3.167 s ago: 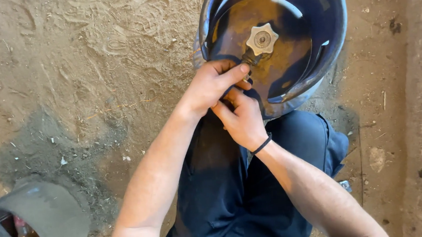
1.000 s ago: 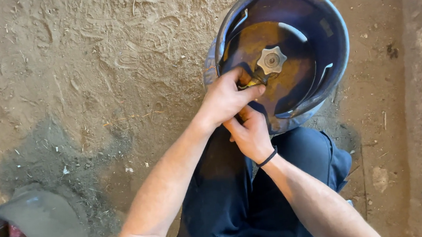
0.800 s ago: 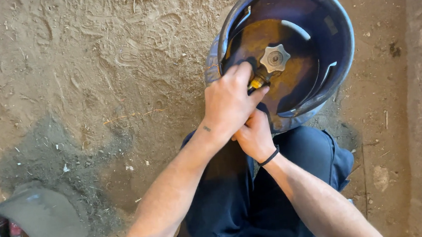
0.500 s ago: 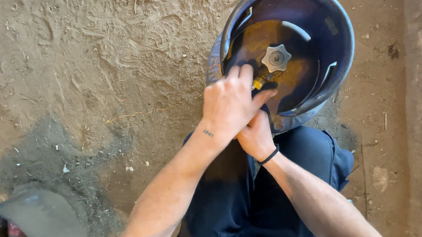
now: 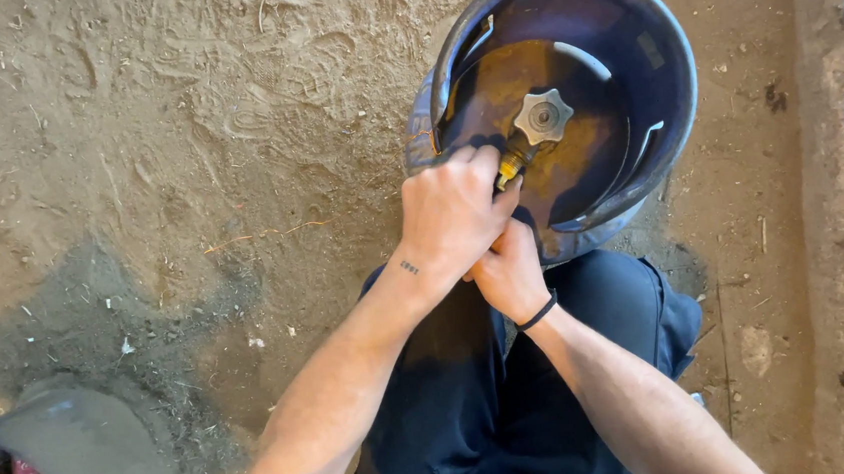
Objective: Connecting a blue gas hose to the valve of a gas cylinder on the floor.
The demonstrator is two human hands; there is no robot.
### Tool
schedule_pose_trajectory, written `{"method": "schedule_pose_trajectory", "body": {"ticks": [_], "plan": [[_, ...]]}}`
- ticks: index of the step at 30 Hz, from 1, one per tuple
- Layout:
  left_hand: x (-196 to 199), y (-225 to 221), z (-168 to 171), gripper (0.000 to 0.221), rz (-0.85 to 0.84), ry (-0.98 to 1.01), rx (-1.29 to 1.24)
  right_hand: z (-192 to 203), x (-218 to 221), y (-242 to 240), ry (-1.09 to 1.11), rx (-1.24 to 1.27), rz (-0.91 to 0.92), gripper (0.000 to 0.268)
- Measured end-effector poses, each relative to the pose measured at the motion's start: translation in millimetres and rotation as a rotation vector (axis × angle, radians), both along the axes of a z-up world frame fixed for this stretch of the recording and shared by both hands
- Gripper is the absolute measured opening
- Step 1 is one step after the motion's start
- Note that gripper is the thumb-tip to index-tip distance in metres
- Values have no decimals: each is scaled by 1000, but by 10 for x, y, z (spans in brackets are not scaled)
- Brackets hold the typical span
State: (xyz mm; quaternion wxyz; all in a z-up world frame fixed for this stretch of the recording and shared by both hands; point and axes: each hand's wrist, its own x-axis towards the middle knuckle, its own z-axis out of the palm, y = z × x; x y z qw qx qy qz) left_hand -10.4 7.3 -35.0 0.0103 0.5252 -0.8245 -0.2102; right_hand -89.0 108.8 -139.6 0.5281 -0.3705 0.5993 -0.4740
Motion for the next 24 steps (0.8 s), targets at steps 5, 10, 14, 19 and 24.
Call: {"method": "schedule_pose_trajectory", "body": {"ticks": [5,10,14,19,24], "plan": [[-152,83,-326,18,-23,-22,-725,72,44,-18,-5,-8,0,15],[-111,83,-24,25,1,-22,-722,182,35,-34,-6,-11,-4,15],[86,-33,351,52,15,278,135,285,1,-62,-6,-14,-13,17],[201,-93,-251,37,196,695,580,440,24,-155,-17,-27,-8,18],[128,-100,-512,24,351,1191,837,398,30,-136,-30,-50,-17,20]]}}
